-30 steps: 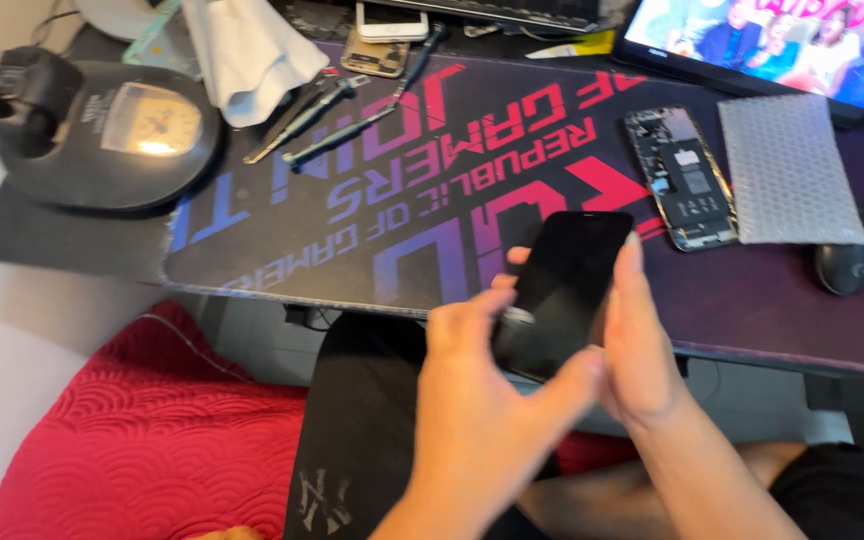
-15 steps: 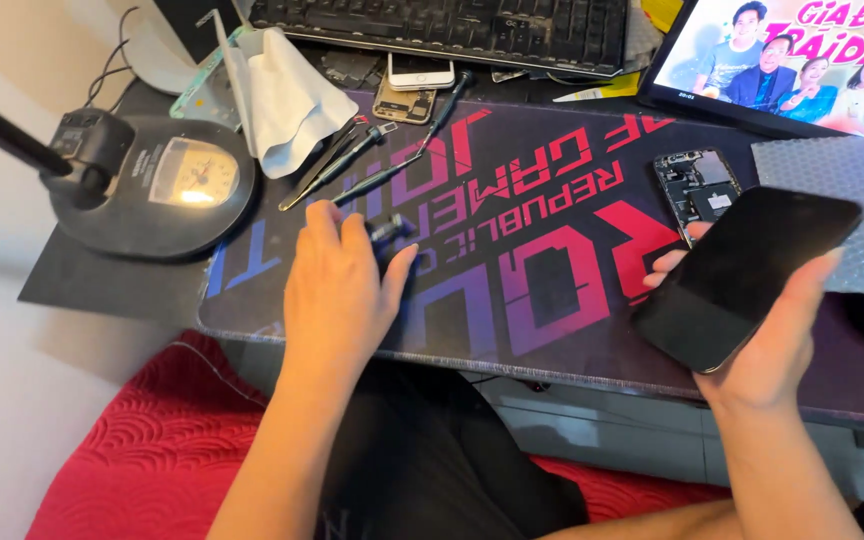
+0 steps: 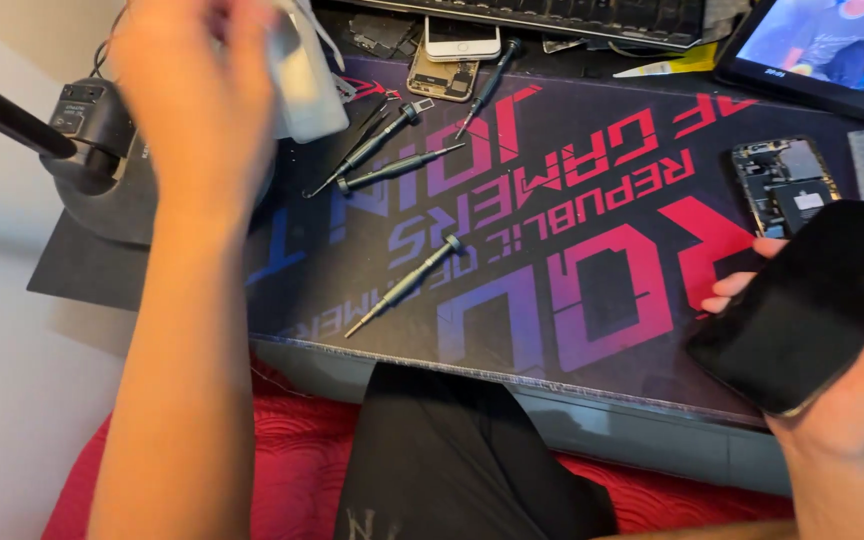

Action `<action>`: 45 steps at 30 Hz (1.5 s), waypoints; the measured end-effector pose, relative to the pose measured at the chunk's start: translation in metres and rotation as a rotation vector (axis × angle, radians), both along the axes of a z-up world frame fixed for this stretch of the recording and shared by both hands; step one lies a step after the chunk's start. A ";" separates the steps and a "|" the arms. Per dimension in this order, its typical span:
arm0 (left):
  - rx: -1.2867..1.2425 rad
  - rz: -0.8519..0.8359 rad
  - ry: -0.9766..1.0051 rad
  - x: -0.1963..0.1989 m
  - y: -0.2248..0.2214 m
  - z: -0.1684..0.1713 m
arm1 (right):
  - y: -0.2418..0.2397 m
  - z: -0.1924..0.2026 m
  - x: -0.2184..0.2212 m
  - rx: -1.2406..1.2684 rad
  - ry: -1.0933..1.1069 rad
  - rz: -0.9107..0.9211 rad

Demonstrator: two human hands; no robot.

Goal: Disassembling a mobile phone to access internal components using screwdrivers and prying tools.

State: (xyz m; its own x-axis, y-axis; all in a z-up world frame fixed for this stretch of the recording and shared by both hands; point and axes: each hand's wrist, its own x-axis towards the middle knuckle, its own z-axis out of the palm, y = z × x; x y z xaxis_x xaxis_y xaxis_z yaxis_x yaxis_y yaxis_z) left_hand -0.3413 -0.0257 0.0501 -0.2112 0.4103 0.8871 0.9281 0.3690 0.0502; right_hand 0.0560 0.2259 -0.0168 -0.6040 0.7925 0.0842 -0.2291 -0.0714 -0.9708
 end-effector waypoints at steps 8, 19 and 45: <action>-0.038 0.009 -0.459 0.194 -0.028 -0.004 | 0.024 -0.032 0.015 0.069 -0.071 0.095; -0.165 -0.332 -0.439 0.120 0.073 -0.051 | -0.014 0.009 -0.009 0.003 0.110 0.053; -0.802 0.660 -0.133 -0.092 0.090 -0.051 | -0.013 0.010 -0.013 -0.080 0.156 0.057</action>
